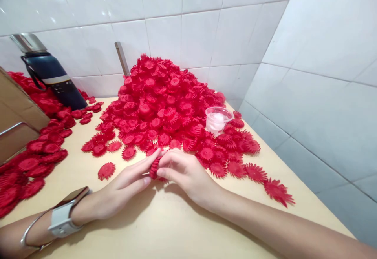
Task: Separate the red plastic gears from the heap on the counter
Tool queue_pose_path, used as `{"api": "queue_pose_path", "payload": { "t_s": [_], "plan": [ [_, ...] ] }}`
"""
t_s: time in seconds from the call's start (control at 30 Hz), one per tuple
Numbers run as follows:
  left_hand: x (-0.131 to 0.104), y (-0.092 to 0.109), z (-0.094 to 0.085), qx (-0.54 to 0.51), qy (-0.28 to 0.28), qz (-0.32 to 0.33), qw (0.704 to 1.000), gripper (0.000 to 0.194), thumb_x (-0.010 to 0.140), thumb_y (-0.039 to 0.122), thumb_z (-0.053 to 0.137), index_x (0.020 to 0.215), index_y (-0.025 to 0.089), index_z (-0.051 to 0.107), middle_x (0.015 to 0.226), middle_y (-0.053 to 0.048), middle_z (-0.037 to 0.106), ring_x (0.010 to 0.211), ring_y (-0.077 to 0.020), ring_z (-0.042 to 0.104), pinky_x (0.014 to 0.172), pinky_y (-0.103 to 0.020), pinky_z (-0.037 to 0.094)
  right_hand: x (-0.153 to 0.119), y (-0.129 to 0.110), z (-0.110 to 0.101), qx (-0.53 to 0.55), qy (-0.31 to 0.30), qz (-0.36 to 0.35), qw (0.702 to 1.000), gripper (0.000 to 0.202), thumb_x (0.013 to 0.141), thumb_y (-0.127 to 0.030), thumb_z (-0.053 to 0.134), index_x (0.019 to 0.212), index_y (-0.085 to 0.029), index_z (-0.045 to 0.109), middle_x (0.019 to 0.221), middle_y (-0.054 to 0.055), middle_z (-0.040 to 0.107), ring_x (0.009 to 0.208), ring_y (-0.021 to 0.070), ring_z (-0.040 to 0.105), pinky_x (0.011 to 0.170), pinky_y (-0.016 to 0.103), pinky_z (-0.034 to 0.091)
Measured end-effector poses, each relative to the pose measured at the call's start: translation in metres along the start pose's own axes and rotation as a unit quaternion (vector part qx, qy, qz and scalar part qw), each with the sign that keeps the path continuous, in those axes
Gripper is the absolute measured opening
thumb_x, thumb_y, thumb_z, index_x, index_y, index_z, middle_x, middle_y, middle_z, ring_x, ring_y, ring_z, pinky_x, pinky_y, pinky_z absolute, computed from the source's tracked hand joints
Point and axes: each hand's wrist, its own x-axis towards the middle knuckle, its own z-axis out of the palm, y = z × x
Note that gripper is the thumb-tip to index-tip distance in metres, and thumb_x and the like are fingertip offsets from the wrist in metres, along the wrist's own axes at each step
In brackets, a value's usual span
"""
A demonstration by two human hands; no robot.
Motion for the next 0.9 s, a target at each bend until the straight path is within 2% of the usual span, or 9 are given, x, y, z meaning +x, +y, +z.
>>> {"api": "queue_pose_path", "payload": {
  "t_s": [0.37,0.5,0.57,0.73,0.9],
  "plan": [
    [0.0001,-0.0011,-0.0012,-0.019,-0.009,-0.027,0.999,0.049,0.084,0.014,0.040,0.132,0.025,0.037,0.141,-0.002,0.033,0.129,-0.0207,0.030,0.108,-0.040,0.022,-0.0008,0.0019,-0.0021,-0.021,0.000,-0.013,1.000,0.006,0.080,-0.020,0.056,0.078,-0.017,0.061,0.078,0.001,0.057,0.072,0.0138,0.057,0.066,0.028,0.048],
    [-0.0007,-0.0013,-0.0008,-0.021,-0.007,-0.018,1.000,0.051,0.082,0.013,0.041,0.132,0.023,0.037,0.141,-0.003,0.035,0.129,-0.0205,0.031,0.107,-0.036,0.024,-0.0002,0.0022,-0.0022,-0.053,0.001,-0.019,0.998,0.008,0.082,-0.021,0.054,0.079,-0.018,0.061,0.080,0.002,0.058,0.075,0.0146,0.057,0.068,0.028,0.048],
    [-0.0009,-0.0004,0.0004,-0.026,0.001,-0.017,1.000,0.048,0.083,0.016,0.044,0.130,0.025,0.040,0.138,-0.003,0.040,0.127,-0.0215,0.033,0.106,-0.036,0.027,-0.0001,0.0014,-0.0020,-0.082,0.005,-0.026,0.996,0.009,0.082,-0.020,0.053,0.077,-0.018,0.060,0.080,0.002,0.059,0.077,0.0151,0.057,0.070,0.029,0.047],
    [0.0010,0.0011,0.0045,-0.102,0.031,-0.032,0.994,0.038,0.083,0.024,0.051,0.121,0.024,0.049,0.121,-0.006,0.055,0.111,-0.0211,0.051,0.090,-0.032,0.044,-0.0017,-0.0031,0.0006,-0.157,-0.001,-0.040,0.987,0.009,0.080,-0.016,0.054,0.071,-0.018,0.056,0.077,0.001,0.059,0.075,0.0151,0.055,0.070,0.029,0.044],
    [0.0020,0.0009,0.0056,-0.121,0.071,-0.046,0.989,0.024,0.082,0.016,0.050,0.106,0.019,0.057,0.105,-0.005,0.061,0.091,-0.0154,0.058,0.080,-0.026,0.047,-0.0031,-0.0057,0.0018,-0.176,0.004,-0.028,0.984,0.010,0.077,-0.012,0.053,0.068,-0.018,0.054,0.073,0.001,0.057,0.071,0.0152,0.053,0.067,0.028,0.043]
  ]
}}
